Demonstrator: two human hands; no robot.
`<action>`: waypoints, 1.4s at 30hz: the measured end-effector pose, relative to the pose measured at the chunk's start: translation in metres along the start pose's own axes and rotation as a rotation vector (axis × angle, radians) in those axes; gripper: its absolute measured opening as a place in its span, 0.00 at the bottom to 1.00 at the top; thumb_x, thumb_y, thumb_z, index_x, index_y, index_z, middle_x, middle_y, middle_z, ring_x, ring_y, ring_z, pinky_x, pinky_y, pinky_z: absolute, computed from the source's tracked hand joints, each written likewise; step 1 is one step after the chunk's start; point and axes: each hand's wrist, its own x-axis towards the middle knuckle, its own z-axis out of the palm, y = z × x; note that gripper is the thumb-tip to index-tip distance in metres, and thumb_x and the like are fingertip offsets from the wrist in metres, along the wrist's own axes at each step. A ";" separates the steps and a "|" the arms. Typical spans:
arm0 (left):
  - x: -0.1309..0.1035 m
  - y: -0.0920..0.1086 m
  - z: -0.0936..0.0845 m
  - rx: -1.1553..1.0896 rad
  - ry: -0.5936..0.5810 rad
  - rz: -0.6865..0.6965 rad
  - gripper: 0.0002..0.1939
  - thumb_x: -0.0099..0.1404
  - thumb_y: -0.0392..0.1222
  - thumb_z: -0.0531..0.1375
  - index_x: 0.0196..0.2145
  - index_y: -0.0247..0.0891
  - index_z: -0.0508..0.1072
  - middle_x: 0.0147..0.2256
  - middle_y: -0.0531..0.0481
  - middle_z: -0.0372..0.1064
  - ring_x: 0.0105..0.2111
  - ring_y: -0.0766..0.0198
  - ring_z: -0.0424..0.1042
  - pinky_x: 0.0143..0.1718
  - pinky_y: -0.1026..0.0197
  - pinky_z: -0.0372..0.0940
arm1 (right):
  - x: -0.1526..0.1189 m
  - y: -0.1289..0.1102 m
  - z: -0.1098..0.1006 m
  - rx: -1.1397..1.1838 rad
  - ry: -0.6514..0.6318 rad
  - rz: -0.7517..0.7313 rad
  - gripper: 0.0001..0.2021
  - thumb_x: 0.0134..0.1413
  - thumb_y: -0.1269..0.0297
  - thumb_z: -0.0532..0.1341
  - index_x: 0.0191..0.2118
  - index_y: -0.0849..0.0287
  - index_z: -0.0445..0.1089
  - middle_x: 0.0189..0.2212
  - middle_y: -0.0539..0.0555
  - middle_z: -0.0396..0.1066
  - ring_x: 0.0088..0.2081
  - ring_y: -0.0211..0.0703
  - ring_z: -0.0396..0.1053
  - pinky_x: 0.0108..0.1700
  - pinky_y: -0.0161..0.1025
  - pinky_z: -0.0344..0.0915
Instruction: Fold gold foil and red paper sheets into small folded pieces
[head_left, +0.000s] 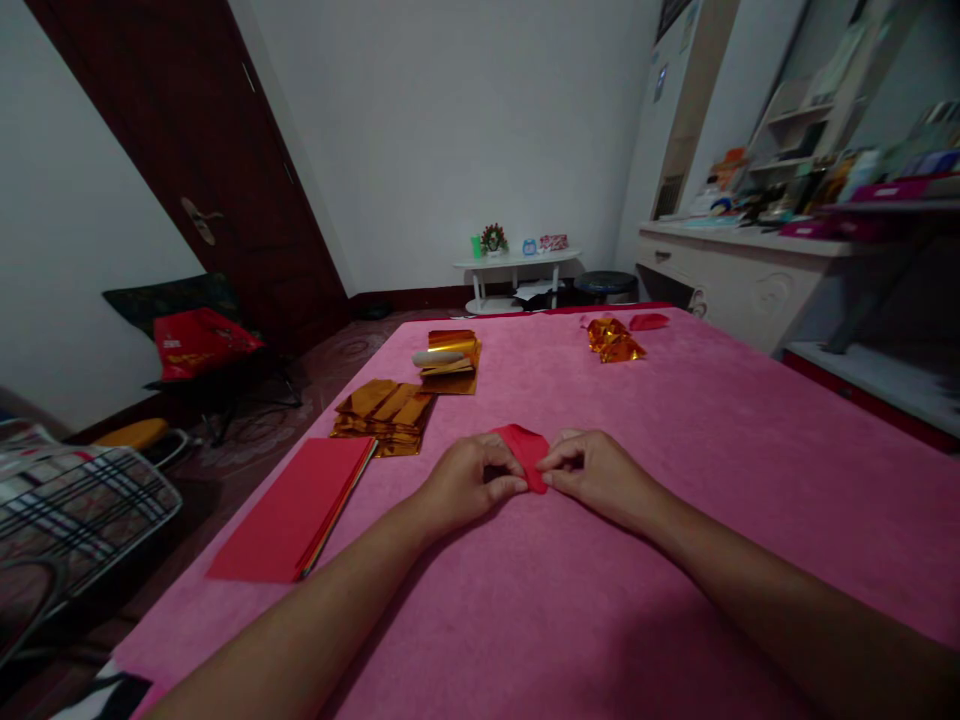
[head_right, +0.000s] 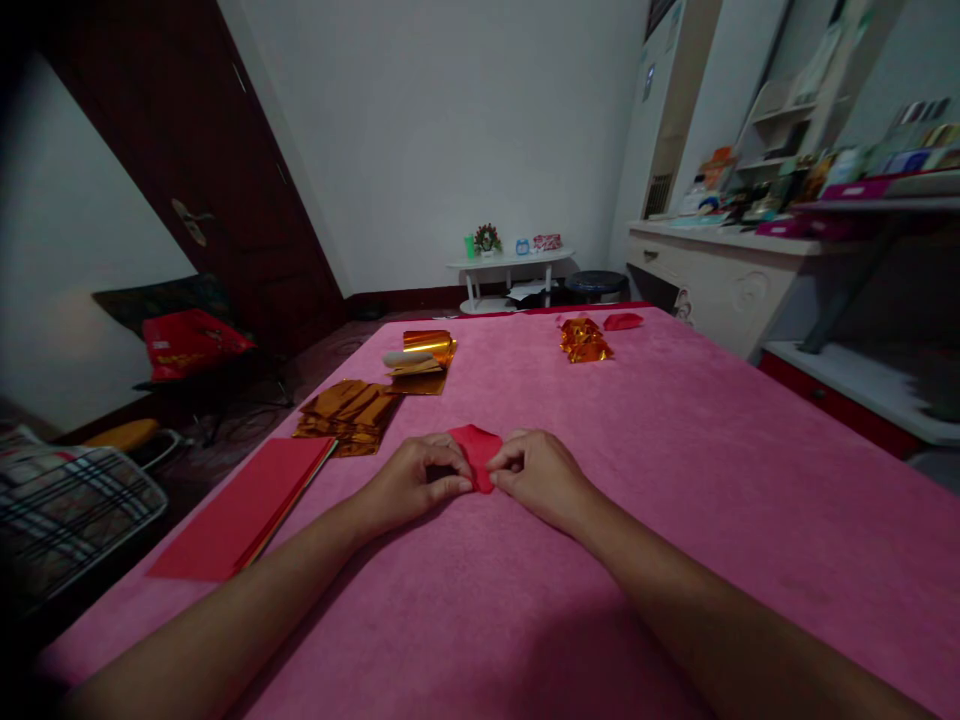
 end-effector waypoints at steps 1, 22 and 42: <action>0.000 0.000 0.001 0.005 0.002 -0.012 0.05 0.58 0.39 0.61 0.30 0.36 0.76 0.29 0.49 0.70 0.31 0.66 0.67 0.34 0.65 0.61 | 0.000 0.000 0.000 0.004 0.002 0.005 0.06 0.41 0.72 0.60 0.26 0.60 0.75 0.25 0.50 0.68 0.26 0.34 0.63 0.28 0.32 0.58; 0.009 -0.010 0.014 0.099 0.103 -0.306 0.12 0.52 0.48 0.63 0.23 0.35 0.73 0.24 0.51 0.69 0.24 0.67 0.65 0.26 0.65 0.58 | -0.004 -0.009 0.004 -0.093 0.072 0.049 0.09 0.38 0.74 0.59 0.30 0.57 0.64 0.24 0.46 0.66 0.26 0.34 0.63 0.28 0.31 0.55; 0.010 -0.001 0.017 0.216 0.119 -0.354 0.08 0.54 0.45 0.60 0.24 0.37 0.72 0.23 0.54 0.68 0.22 0.68 0.63 0.24 0.66 0.53 | -0.005 -0.012 0.002 -0.140 0.042 0.041 0.07 0.39 0.76 0.58 0.28 0.57 0.66 0.24 0.46 0.67 0.26 0.34 0.62 0.27 0.32 0.54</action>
